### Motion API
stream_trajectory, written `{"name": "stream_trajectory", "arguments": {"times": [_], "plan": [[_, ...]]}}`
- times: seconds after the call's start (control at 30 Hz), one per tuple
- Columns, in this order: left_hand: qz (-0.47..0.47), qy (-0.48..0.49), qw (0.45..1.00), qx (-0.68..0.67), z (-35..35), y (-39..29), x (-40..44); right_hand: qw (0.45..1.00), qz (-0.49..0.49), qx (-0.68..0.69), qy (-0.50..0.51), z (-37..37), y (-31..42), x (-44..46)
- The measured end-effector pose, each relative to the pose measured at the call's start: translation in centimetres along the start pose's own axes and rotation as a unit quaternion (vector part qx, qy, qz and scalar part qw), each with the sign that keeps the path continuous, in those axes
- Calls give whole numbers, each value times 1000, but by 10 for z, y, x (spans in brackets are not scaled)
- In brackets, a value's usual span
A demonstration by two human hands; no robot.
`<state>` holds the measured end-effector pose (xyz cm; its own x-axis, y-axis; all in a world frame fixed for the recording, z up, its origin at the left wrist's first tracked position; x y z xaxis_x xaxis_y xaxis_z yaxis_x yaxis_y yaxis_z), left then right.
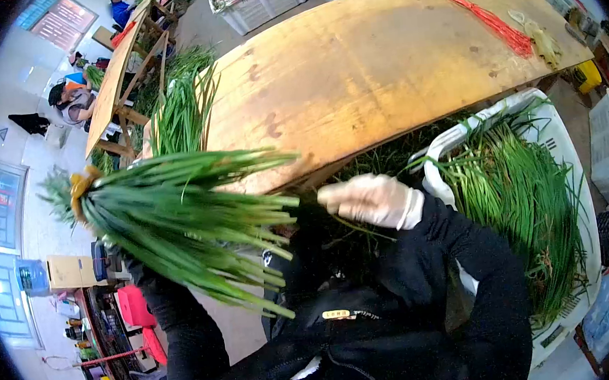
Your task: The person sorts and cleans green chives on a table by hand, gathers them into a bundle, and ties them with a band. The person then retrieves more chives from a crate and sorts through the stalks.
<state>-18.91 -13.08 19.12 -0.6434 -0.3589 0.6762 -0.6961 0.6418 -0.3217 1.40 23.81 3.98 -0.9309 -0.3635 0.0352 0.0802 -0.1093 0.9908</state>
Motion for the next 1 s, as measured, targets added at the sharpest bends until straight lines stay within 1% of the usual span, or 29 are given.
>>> {"name": "stream_trajectory", "arguments": {"times": [0.03, 0.07, 0.1, 0.13, 0.17, 0.2, 0.23, 0.27, 0.3, 0.33, 0.37, 0.43, 0.47, 0.5, 0.57, 0.6, 0.63, 0.67, 0.7, 0.73, 0.77, 0.83, 0.87, 0.9, 0.97, 1.0], "plan": [[26, -8, 1000, 0, 7, 6, -2, 996, -2, 12, -83, 9, 20, -6], [52, -16, 998, -1, 15, 12, -5, 994, 15, 8, -104, 8, 30, -12], [179, -23, 981, -67, -8, 17, -23, 983, 113, -15, -142, -2, 50, -13], [231, -35, 967, -102, 1, 26, -21, 968, 156, -83, -179, -15, 70, -9], [231, -43, 966, -108, 18, 38, -16, 956, 176, -127, -196, -27, 78, -3], [268, -40, 962, -41, 2, 41, -25, 942, 195, -170, -215, -38, 86, 4], [303, -35, 952, 26, -14, 42, -34, 938, 193, -191, -213, -46, 73, 10], [306, -64, 950, 17, -6, 50, -33, 976, -31, 160, -144, -40, 13, 15], [307, -93, 947, 10, 4, 60, -28, 975, 4, 31, -222, -31, 25, 5], [341, -115, 932, 44, 14, 67, -24, 961, -46, 124, -242, -22, 19, -1], [322, -110, 940, 34, 14, 69, -23, 936, -95, 217, -261, -14, 12, -11], [317, -166, 930, 80, -3, 69, -31, 941, -101, 124, -299, 4, 4, -30], [300, -169, 935, 88, -10, 70, -32, 929, -126, 117, -329, 17, 4, -43], [303, -159, 936, 80, -16, 70, -32, 915, -151, 108, -358, 30, 4, -57], [342, -131, 923, 119, -28, 70, -35, 882, -88, 170, -430, 58, 7, -91], [345, -136, 918, 140, -50, 64, -41, 846, 33, 164, -507, 43, 46, -102], [351, -140, 911, 163, -67, 59, -49, 873, 54, 204, -439, 39, 60, -109], [357, -132, 912, 152, -69, 65, -48, 894, 83, 159, -411, 33, 77, -109], [363, -125, 913, 140, -75, 71, -46, 912, 81, 60, -398, 22, 90, -104], [363, -127, 913, 139, -79, 76, -45, 917, 86, -38, -387, 10, 104, -98], [367, -123, 911, 142, -83, 82, -44, 903, 57, -188, -382, -4, 114, -90], [373, -162, 893, 195, -123, 66, -57, 850, 61, -382, -357, -20, 129, -68], [355, -88, 918, 154, -114, 84, -46, 818, 31, -461, -343, -23, 124, -58], [344, -88, 924, 144, -128, 79, -51, 812, 50, -469, -343, -20, 120, -49], [351, -57, 922, 150, -133, 89, -49, 816, 11, -455, -355, -13, 118, -35], [356, -63, 922, 138, -156, 76, -62, 825, 19, -452, -338, -16, 118, -29]]}}
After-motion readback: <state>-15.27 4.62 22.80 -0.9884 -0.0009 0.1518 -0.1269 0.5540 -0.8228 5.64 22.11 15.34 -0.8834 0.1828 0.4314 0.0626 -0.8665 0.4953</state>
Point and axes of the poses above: each hand's wrist, its own x-axis towards the middle knuckle, its own z-axis out of the back of the hand, y = z × x, the point moved 5 cm from there along x, towards the middle knuckle, and after that the axes turned 13 degrees about -z, right-handed, at the moved point
